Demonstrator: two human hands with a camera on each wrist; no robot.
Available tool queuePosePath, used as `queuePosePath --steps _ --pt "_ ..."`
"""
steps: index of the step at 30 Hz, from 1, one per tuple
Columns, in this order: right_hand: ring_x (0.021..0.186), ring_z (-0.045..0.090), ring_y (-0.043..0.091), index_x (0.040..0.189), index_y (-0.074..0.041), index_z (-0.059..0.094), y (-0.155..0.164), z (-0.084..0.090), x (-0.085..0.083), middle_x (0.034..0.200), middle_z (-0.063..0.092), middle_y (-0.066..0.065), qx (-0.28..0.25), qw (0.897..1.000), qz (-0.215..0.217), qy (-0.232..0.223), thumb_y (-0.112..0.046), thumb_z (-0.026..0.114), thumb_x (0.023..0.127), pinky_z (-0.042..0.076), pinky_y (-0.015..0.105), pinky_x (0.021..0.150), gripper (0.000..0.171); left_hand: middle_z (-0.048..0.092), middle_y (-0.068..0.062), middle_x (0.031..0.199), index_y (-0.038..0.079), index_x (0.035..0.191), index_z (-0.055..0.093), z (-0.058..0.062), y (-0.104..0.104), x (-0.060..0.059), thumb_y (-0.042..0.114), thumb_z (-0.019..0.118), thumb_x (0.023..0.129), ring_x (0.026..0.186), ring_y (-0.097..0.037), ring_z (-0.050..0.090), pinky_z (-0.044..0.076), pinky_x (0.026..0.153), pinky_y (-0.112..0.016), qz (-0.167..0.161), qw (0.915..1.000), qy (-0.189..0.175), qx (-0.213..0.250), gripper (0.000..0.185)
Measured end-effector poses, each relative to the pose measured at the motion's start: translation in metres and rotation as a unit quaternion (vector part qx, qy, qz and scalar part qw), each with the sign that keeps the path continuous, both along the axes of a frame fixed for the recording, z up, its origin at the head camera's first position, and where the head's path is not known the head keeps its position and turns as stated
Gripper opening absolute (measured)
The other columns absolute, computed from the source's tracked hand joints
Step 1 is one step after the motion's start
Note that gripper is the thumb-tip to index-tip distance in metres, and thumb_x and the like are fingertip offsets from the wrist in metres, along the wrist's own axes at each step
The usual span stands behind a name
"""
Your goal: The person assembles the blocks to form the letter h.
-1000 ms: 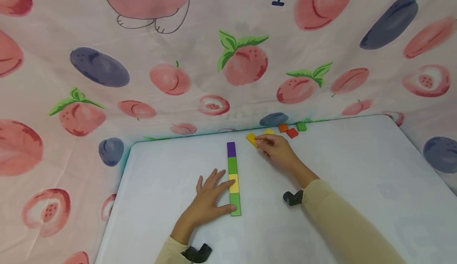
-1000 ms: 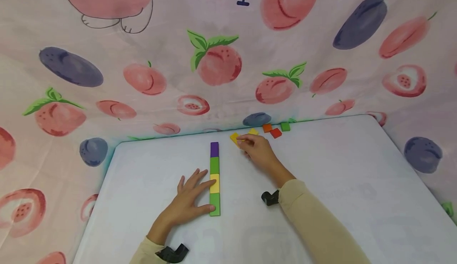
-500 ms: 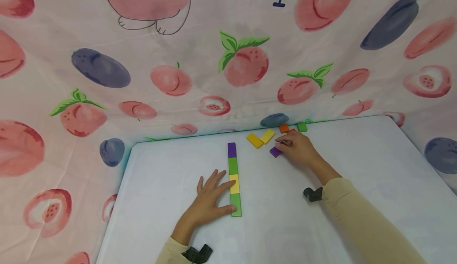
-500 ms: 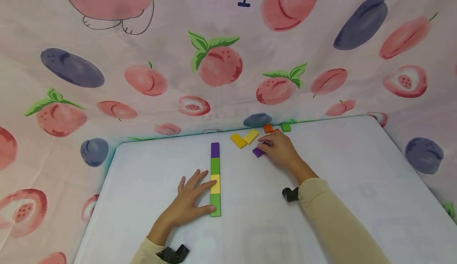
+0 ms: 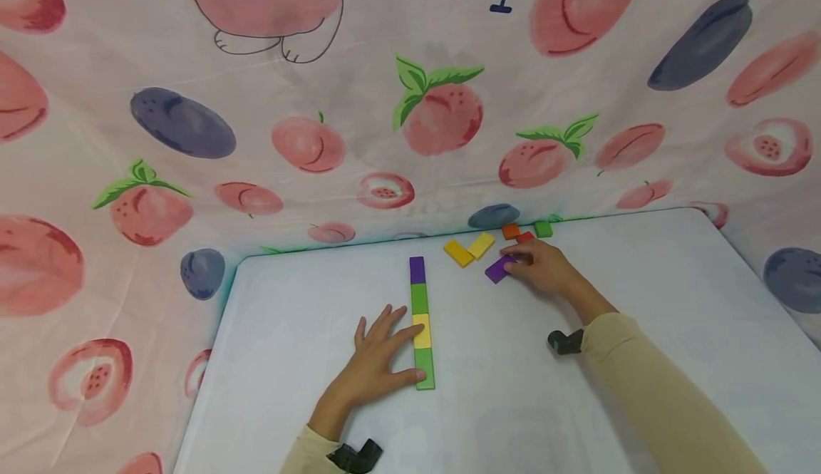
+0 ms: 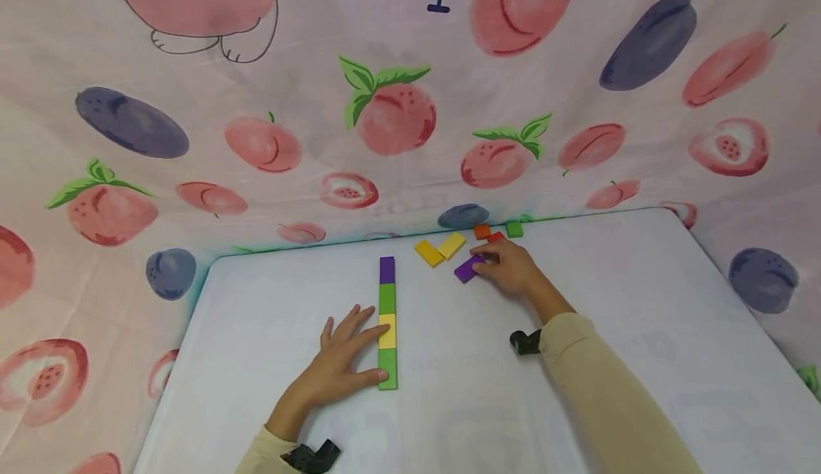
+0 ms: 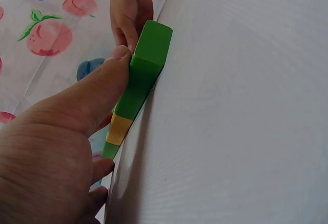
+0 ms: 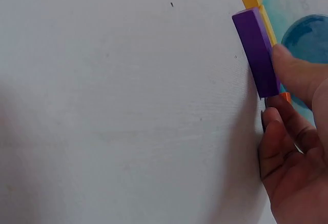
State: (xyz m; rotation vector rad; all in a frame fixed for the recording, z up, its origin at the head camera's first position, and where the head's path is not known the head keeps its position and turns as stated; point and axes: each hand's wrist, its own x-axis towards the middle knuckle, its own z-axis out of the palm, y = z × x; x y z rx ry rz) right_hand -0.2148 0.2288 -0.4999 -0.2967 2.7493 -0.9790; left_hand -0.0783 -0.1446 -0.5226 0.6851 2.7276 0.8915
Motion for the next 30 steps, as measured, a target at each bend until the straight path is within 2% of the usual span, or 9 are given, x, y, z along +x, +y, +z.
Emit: queuePosePath --steps 7,23,30 --pt "0.093 0.054 0.024 0.129 -0.012 0.069 0.001 -0.001 -0.001 0.118 0.069 0.013 -0.014 1.000 -0.003 -0.007 -0.027 0.072 0.096 0.045 0.034 0.080 0.036 0.024 -0.001 0.170 0.034 0.151 0.050 -0.001 -0.001 0.000 0.062 0.072 0.086 0.161 -0.028 0.007 -0.006 0.120 -0.068 0.000 1.0000 -0.001 -0.006 0.074" --pt "0.097 0.055 0.024 0.123 -0.012 0.066 0.010 -0.006 -0.003 0.113 0.067 0.009 -0.057 0.998 0.007 -0.030 -0.027 0.076 0.093 0.044 0.035 0.086 0.035 0.025 -0.003 0.170 0.033 0.151 0.050 0.000 0.000 0.000 0.062 0.071 0.087 0.161 -0.029 0.008 -0.006 0.120 -0.068 -0.002 1.0000 0.000 -0.001 0.074" --pt "0.090 0.050 0.023 0.125 -0.014 0.069 0.011 -0.007 -0.001 0.098 0.060 0.007 -0.045 0.998 0.006 -0.046 -0.030 0.077 0.092 0.041 0.034 0.077 0.037 0.025 -0.003 0.170 0.033 0.151 0.050 -0.001 0.000 0.000 0.062 0.072 0.086 0.161 -0.029 0.008 -0.006 0.120 -0.068 -0.002 1.0000 0.004 -0.007 0.074"
